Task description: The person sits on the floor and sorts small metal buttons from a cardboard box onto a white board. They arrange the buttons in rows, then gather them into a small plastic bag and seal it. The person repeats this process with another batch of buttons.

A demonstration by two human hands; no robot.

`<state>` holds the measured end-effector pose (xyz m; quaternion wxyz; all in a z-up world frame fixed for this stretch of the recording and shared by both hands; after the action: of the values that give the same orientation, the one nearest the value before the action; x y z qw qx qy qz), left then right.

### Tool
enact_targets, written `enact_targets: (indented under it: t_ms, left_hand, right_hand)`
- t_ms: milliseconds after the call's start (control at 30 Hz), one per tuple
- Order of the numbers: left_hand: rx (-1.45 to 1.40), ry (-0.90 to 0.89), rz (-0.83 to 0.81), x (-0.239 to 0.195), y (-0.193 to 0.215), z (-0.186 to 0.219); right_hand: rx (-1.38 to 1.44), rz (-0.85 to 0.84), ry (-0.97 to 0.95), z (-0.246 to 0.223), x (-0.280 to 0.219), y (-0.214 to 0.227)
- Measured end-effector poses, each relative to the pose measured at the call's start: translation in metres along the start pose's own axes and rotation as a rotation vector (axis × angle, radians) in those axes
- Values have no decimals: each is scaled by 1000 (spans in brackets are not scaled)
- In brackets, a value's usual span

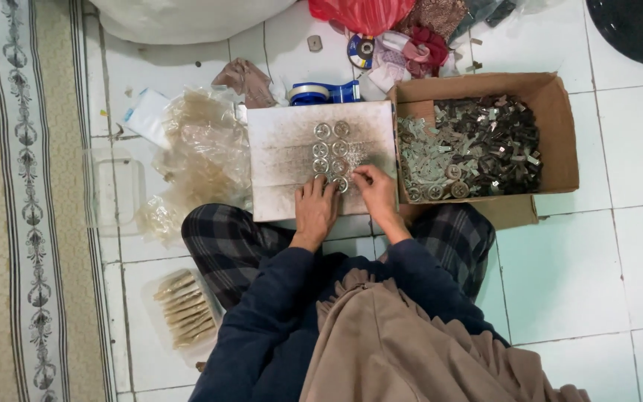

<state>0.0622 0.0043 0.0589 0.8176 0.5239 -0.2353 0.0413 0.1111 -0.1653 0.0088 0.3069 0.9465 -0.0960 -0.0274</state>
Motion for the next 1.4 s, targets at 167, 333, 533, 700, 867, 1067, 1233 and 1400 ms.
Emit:
enact_targets:
  t_ms: [167, 333, 533, 700, 867, 1067, 1233, 1400]
  left_hand:
    - [-109, -68, -38, 50, -36, 39]
    - [-190, -263, -139, 108, -70, 127]
    - [284, -380, -716, 99, -196, 170]
    - [468, -217, -965, 94, -199, 158]
    - [382, -144, -904, 99, -198, 147]
    - [95, -143, -389, 102, -197, 142]
    - [-329, 9, -339, 101, -191, 121]
    - [-939, 305, -545, 94, -193, 103]
  right_hand:
    - [-27, 126, -88, 44, 34, 85]
    - [-31, 187, -154, 142, 68, 119]
    - [-413, -129, -168, 164, 73, 80]
    - [-443, -164, -233, 158, 72, 85]
    - [-469, -224, -272, 145, 66, 74]
    - [-303, -3, -148, 184, 64, 82]
    - [96, 8, -213, 160, 47, 108]
    - [463, 91, -245, 129, 27, 130]
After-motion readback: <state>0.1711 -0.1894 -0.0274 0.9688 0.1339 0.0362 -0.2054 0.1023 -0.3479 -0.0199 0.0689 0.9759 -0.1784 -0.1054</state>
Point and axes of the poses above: each hand's wrist, its own x-axis towards the middle knuckle, its own y-axis out of the back of the hand, z = x × y, the point moved 10 cm from there along x, towards the middle knuckle, and after that the axes turned 4 degrees about -x, right-handed, at the moved point
